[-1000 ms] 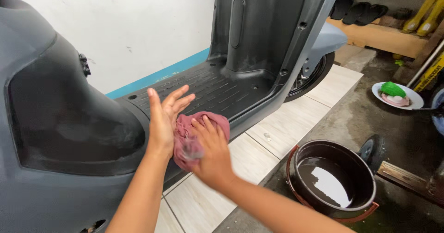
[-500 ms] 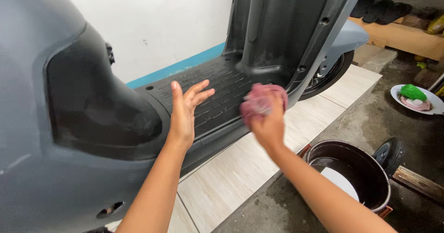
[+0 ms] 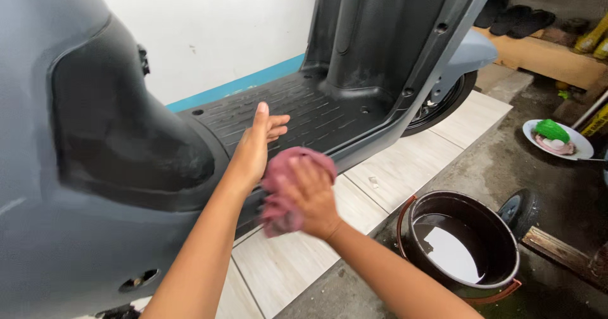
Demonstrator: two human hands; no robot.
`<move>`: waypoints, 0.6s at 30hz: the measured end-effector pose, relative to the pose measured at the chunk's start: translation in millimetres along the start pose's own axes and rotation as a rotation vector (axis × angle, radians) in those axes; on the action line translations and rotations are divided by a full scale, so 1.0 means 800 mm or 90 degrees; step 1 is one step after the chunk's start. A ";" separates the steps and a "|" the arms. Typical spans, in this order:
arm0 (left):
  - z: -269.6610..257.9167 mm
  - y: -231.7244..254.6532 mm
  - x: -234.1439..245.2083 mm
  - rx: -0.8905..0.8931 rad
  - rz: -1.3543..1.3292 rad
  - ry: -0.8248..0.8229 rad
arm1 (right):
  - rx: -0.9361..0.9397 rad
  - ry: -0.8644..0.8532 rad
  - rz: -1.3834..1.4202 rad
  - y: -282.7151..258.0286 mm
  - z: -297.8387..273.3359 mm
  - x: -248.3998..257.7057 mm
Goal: The person wipes the floorboard, side panels, and rear sections of a gray scooter using a pink cloth. The person repeatedly wipes the same areas, including the footrest and side bodywork, without visible rinsing or tool changes.
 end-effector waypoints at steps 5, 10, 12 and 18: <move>-0.017 0.015 -0.009 0.004 0.122 0.048 | -0.320 0.132 0.166 0.145 -0.045 0.008; -0.022 0.029 -0.018 0.028 0.148 0.065 | -0.605 0.155 0.285 0.211 -0.126 -0.036; -0.019 0.034 -0.023 -0.004 0.159 0.066 | -0.653 0.270 0.259 0.182 -0.126 -0.064; -0.005 0.038 -0.085 -0.087 0.103 0.029 | -0.738 0.281 0.626 0.060 -0.089 -0.078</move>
Point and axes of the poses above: each hand's wrist, its own z-axis towards the middle knuckle, its own x-axis out of the back of the hand, y = z × x, the point moved 6 cm from there along z, towards the middle knuckle
